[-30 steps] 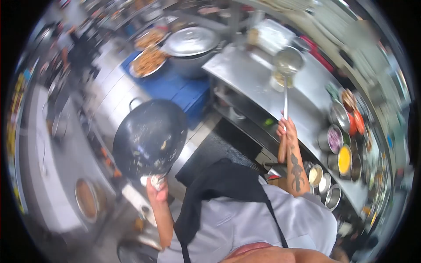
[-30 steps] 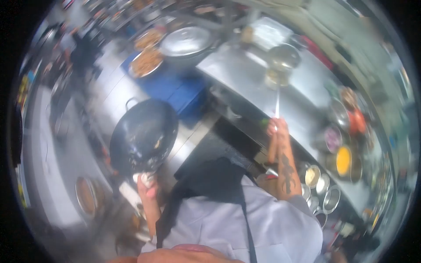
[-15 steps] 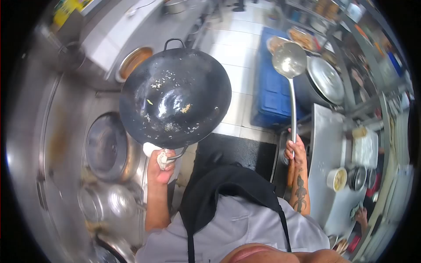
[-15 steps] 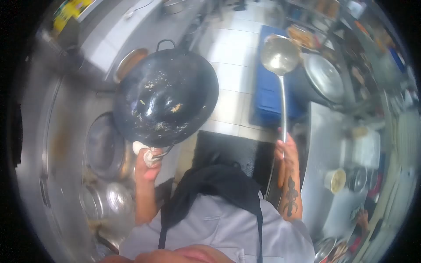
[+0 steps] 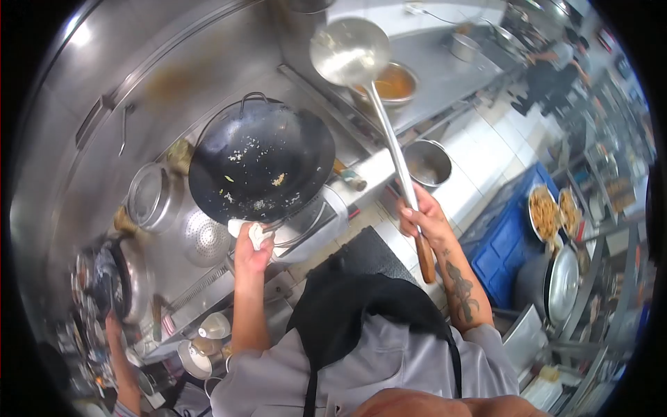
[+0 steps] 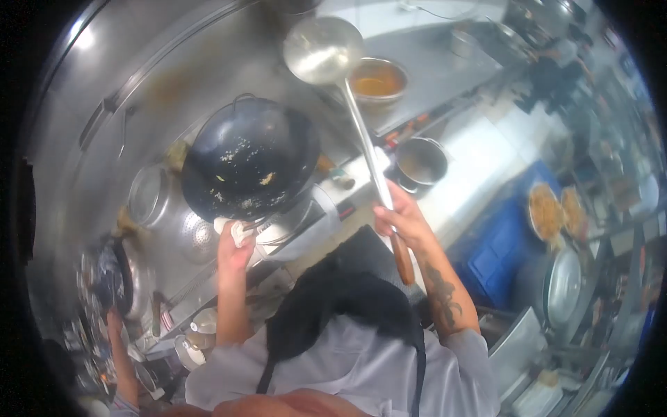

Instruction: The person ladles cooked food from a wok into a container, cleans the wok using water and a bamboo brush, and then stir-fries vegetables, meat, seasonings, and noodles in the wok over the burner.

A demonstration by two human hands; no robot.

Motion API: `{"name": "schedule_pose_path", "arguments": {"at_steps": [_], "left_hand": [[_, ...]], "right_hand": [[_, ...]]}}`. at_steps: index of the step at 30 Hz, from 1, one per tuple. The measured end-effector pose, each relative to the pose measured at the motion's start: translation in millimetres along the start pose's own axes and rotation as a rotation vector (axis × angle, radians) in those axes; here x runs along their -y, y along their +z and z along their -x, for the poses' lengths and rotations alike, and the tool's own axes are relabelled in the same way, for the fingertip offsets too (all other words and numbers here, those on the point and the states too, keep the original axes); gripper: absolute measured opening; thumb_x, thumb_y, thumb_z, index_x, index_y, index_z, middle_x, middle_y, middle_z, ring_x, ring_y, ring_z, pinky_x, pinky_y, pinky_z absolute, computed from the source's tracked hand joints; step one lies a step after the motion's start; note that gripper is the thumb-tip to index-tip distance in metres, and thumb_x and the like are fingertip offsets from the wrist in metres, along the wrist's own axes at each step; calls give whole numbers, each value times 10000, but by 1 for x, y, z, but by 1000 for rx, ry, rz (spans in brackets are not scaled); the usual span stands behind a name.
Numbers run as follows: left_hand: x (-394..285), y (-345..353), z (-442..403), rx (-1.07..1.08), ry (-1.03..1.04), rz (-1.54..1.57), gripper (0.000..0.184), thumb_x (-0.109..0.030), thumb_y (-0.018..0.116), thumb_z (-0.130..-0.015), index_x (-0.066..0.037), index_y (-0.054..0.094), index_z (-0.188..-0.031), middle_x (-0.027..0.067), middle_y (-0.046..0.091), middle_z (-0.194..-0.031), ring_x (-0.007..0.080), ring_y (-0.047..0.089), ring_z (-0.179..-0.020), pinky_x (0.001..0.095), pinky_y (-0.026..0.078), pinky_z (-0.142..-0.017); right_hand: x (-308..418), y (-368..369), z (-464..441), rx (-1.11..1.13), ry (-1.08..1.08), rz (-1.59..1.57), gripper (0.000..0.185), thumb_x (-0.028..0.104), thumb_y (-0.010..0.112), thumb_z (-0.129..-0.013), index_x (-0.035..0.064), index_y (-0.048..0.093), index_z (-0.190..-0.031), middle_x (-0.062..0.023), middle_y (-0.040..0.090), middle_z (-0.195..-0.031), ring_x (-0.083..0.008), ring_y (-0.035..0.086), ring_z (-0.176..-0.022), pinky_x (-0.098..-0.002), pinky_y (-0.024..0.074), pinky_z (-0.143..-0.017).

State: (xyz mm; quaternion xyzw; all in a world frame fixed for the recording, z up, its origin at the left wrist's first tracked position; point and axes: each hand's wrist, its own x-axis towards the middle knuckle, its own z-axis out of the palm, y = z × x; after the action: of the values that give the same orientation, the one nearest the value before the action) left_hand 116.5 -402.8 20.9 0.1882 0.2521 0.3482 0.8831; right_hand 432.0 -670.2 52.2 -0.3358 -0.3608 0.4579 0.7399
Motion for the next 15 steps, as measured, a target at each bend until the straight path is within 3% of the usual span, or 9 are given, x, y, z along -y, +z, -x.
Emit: {"name": "schedule_pose_path", "arguments": {"at_steps": [2, 3, 4, 8, 9, 11, 12, 14, 15], "left_hand": [[3, -10, -20, -27, 71, 54, 37, -116, 559, -841, -83, 577, -843, 64, 602, -726, 155, 531, -582, 242, 357, -423], [9, -26, -36, -57, 85, 69, 35, -114, 559, -840, -85, 578, -835, 54, 602, -718, 154, 528, -569, 245, 357, -421], [15, -27, -41, -88, 121, 66, 34, -113, 557, -841, -86, 575, -829, 53, 600, -713, 154, 527, -567, 248, 358, -421], [44, -41, -68, -81, 196, 130, 26, -106, 554, -849, -92, 559, -828, 43, 594, -708, 153, 524, -569, 256, 362, -420], [55, -45, -77, -35, 292, -10, 46, -120, 536, -874, -94, 549, -838, 40, 576, -717, 152, 520, -586, 250, 360, -430], [72, -48, -92, 22, 286, 13, 59, -130, 514, -896, -93, 539, -858, 43, 564, -736, 154, 517, -598, 242, 356, -431], [73, -48, -101, 51, 193, 176, 54, -126, 510, -895, -89, 539, -867, 49, 569, -747, 157, 519, -592, 240, 354, -424], [74, -89, -137, 6, 138, 201, 73, -139, 502, -901, -84, 544, -876, 46, 568, -749, 152, 510, -575, 239, 349, -406], [19, -62, -125, -50, 117, 214, 81, -145, 501, -904, -84, 546, -875, 45, 569, -746, 151, 508, -569, 238, 347, -402]], "right_hand": [[-4, 9, -43, 137, 105, 147, 603, 72, 617, -887, 46, 328, -1417, -63, 527, -857, -99, 530, -549, -237, 445, -497], [-44, -9, -57, 182, 215, 220, 576, 71, 618, -895, 53, 353, -1405, -52, 553, -838, -96, 543, -584, -238, 462, -517], [-81, -23, -59, 103, 295, 297, 421, 48, 597, -902, 42, 461, -1300, -22, 555, -748, -78, 521, -540, -227, 434, -483], [-143, -49, -51, 6, 285, 511, 198, 34, 590, -882, 27, 555, -1077, 15, 517, -623, -59, 455, -436, -221, 363, -407], [-161, -58, -53, 31, 277, 475, 199, 42, 595, -877, 14, 553, -1070, 20, 503, -622, -56, 454, -440, -219, 361, -407], [-202, -85, -52, 66, 293, 451, 189, 41, 594, -876, 15, 553, -1058, 23, 491, -617, -58, 452, -437, -220, 360, -402], [-219, -98, -55, 87, 293, 444, 184, 40, 594, -875, 15, 553, -1053, 25, 484, -614, -58, 451, -436, -221, 359, -400], [-242, -112, -61, 96, 343, 436, 181, 44, 593, -875, 28, 548, -1049, 25, 474, -612, -63, 446, -428, -228, 371, -390], [-205, -62, -90, 80, 428, 414, 185, 45, 592, -875, 30, 546, -1053, 23, 476, -614, -65, 446, -427, -230, 374, -388]]}}
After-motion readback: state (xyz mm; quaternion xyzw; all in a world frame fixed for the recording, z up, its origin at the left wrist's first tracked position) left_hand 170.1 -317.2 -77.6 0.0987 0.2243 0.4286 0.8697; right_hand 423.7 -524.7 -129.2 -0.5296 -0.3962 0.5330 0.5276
